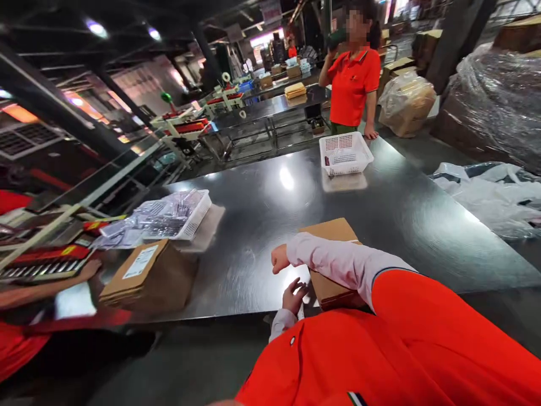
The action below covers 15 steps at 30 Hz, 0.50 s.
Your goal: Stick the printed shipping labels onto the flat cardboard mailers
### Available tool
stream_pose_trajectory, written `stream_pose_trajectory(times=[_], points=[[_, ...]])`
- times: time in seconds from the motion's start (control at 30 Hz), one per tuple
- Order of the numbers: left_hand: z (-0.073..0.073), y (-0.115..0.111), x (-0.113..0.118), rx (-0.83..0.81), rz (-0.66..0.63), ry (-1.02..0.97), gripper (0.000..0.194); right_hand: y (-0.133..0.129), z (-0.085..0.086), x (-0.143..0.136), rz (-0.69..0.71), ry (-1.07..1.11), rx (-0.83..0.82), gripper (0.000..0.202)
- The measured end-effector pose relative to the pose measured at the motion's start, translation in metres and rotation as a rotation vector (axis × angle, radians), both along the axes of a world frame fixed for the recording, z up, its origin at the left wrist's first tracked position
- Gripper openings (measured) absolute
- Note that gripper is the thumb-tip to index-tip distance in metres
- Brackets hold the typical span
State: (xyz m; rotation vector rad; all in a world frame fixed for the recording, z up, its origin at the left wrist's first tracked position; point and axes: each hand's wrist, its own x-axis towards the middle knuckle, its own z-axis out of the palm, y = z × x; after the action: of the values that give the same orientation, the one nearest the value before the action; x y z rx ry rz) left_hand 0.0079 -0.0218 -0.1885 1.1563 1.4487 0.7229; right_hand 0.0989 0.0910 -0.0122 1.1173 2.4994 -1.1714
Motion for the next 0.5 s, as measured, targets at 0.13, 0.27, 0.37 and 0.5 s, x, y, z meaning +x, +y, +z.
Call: stream_pose_trajectory(times=[0.13, 0.27, 0.37, 0.5], points=[[-0.003, 0.001, -0.02, 0.01, 0.056, -0.051, 0.038, -0.004, 0.019, 0.016, 0.094, -0.174, 0.256, 0.048], [0.016, 0.001, -0.038, 0.05, 0.057, -0.059, 0.039, -0.002, 0.063, 0.096, -0.185, -0.068, 0.6, 0.042], [0.038, -0.007, -0.051, 0.095, 0.029, -0.048, 0.046, 0.001, 0.066, 0.2, -0.661, -0.09, 0.638, 0.033], [0.073, -0.018, -0.071, 0.105, -0.032, -0.13, 0.061, -0.051, -0.001, 0.302, -1.086, -0.044, 0.363, 0.05]])
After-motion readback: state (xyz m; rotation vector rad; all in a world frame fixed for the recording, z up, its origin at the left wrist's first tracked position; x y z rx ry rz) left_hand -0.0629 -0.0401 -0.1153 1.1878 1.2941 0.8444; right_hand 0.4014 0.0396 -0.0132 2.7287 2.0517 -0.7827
